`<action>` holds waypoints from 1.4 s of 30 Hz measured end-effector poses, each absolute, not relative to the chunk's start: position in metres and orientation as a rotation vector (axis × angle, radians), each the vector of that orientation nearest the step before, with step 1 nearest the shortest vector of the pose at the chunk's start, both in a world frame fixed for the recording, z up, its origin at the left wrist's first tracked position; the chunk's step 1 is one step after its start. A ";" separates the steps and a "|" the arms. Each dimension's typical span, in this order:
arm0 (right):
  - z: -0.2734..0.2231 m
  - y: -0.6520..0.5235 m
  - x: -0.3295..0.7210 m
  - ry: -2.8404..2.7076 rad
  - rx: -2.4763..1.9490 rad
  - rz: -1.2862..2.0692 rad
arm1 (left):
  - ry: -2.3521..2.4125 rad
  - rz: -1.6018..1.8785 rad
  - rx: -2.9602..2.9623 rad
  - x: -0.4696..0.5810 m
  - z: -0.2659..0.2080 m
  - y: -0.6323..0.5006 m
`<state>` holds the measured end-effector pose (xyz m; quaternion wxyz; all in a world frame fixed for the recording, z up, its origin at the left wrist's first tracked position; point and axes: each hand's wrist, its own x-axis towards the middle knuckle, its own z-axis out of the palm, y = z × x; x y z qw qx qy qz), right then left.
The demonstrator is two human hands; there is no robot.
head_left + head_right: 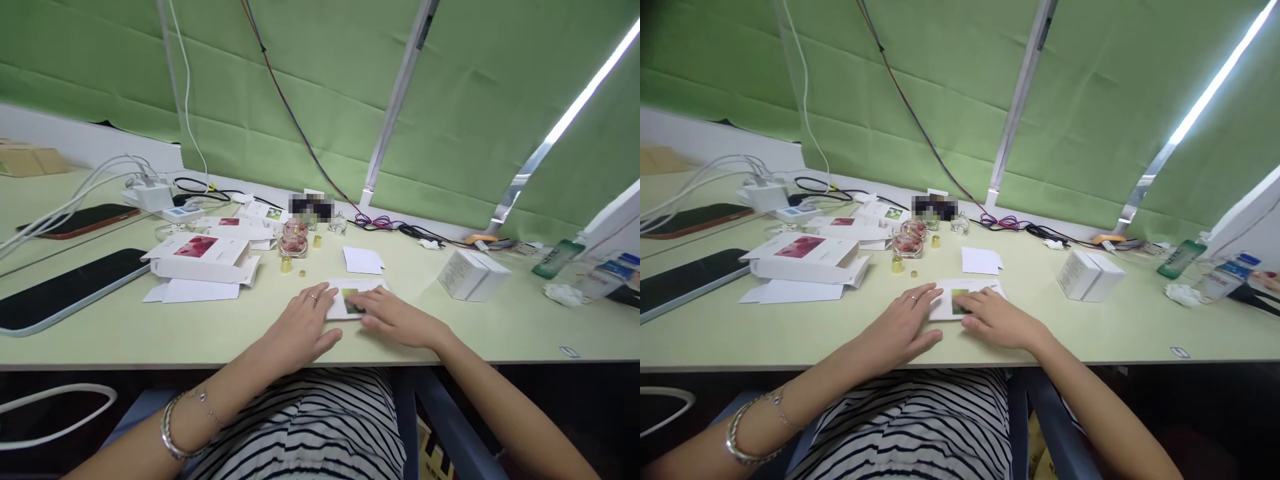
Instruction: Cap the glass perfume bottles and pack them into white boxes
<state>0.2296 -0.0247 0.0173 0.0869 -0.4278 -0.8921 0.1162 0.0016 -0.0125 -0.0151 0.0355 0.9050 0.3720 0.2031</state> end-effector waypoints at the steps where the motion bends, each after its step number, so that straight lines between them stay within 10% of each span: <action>1: 0.023 -0.033 0.228 -2.620 -1.231 0.399 | 1.139 0.598 2.778 0.001 -0.015 -0.012; 42: -0.001 -0.016 0.285 -2.253 -1.272 1.020 | 1.172 0.498 2.396 -0.001 0.007 -0.004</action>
